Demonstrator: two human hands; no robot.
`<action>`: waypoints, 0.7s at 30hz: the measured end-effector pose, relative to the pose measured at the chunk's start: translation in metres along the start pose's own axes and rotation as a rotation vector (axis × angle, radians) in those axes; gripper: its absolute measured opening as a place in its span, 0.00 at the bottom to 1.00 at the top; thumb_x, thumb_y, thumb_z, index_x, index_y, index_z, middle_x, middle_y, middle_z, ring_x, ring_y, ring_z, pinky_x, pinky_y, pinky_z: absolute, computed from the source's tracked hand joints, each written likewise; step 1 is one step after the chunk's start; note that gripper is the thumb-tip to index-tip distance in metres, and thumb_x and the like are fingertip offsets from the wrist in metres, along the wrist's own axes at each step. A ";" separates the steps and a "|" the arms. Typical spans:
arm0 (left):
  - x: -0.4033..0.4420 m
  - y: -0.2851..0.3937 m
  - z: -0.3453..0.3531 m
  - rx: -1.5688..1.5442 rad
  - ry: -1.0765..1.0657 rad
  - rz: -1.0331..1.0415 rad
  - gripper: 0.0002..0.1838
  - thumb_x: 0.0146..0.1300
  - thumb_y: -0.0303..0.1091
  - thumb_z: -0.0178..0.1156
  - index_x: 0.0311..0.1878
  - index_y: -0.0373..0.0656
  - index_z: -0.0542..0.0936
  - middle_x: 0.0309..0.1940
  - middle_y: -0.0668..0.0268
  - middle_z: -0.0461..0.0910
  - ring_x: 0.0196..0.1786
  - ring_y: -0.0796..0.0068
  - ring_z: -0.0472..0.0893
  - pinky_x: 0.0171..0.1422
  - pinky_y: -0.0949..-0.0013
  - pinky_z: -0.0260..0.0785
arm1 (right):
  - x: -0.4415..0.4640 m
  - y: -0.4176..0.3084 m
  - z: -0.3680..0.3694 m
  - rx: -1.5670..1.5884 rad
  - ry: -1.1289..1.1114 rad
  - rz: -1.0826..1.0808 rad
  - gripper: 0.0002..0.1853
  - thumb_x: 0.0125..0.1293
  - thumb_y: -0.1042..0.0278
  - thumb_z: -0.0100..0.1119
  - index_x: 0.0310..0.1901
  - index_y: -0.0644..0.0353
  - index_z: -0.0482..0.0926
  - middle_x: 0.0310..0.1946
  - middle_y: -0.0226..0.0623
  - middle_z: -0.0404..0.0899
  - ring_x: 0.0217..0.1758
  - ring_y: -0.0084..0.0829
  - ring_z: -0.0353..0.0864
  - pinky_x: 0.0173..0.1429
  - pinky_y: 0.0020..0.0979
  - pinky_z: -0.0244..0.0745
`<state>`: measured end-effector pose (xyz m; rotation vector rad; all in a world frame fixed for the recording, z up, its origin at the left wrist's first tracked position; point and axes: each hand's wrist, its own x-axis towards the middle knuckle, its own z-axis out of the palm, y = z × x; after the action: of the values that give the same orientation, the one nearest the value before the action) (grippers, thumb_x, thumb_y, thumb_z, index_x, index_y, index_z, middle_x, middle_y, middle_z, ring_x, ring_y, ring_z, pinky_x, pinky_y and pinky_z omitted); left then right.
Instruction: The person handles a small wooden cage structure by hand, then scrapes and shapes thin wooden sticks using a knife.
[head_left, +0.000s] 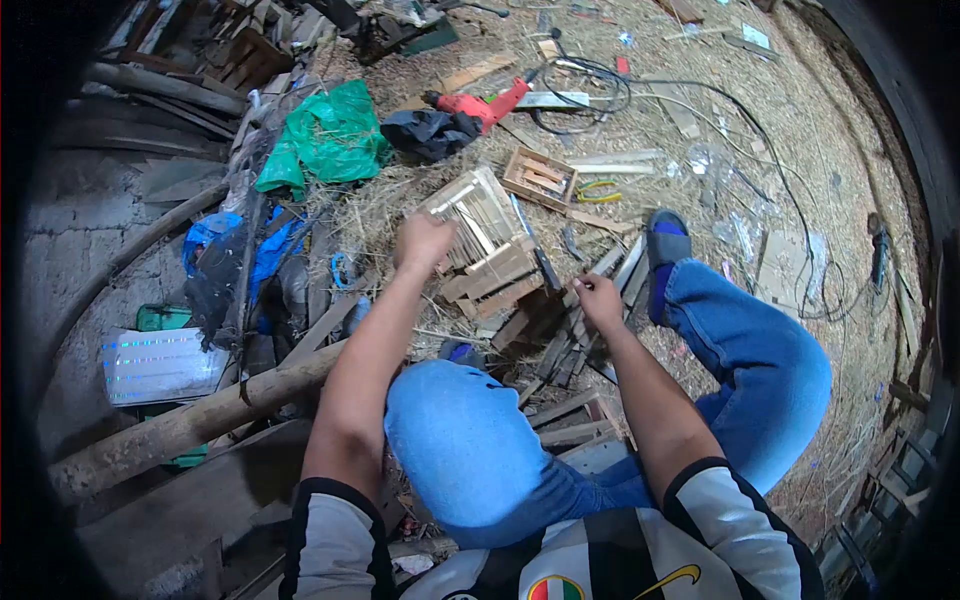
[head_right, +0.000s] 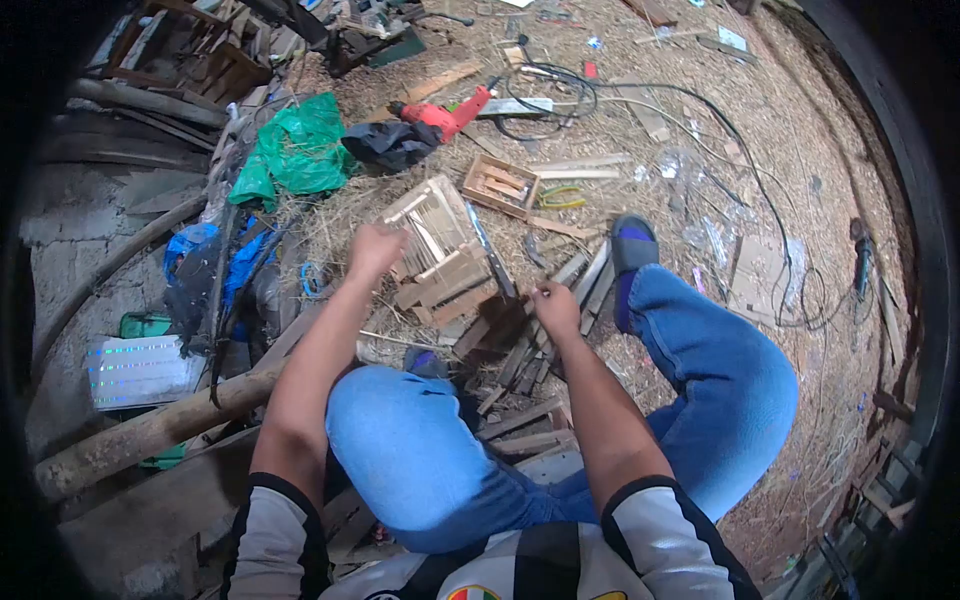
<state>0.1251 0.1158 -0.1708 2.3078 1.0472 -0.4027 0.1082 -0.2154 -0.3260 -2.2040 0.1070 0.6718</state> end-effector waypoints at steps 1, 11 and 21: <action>-0.003 0.004 -0.004 0.000 -0.018 0.003 0.23 0.61 0.55 0.67 0.30 0.41 0.89 0.26 0.58 0.87 0.34 0.59 0.88 0.49 0.55 0.78 | 0.005 0.013 0.000 -0.006 0.005 0.016 0.20 0.66 0.49 0.65 0.48 0.57 0.88 0.43 0.50 0.88 0.50 0.50 0.87 0.56 0.46 0.80; -0.052 0.088 -0.050 0.138 -0.206 0.481 0.26 0.63 0.54 0.68 0.31 0.34 0.86 0.23 0.54 0.84 0.28 0.63 0.85 0.37 0.58 0.75 | 0.001 0.024 -0.046 0.011 0.121 -0.007 0.20 0.66 0.50 0.64 0.47 0.58 0.88 0.43 0.48 0.88 0.50 0.49 0.87 0.57 0.44 0.80; -0.123 0.100 0.050 0.165 -0.796 0.283 0.24 0.69 0.51 0.66 0.42 0.34 0.86 0.32 0.61 0.87 0.25 0.71 0.84 0.26 0.64 0.78 | 0.004 0.034 -0.027 0.133 0.057 0.062 0.19 0.63 0.52 0.66 0.46 0.59 0.89 0.42 0.49 0.89 0.50 0.49 0.88 0.57 0.43 0.80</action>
<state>0.1191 -0.0404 -0.1143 2.0668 0.2986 -1.1904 0.1130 -0.2577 -0.3371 -2.0996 0.2440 0.6181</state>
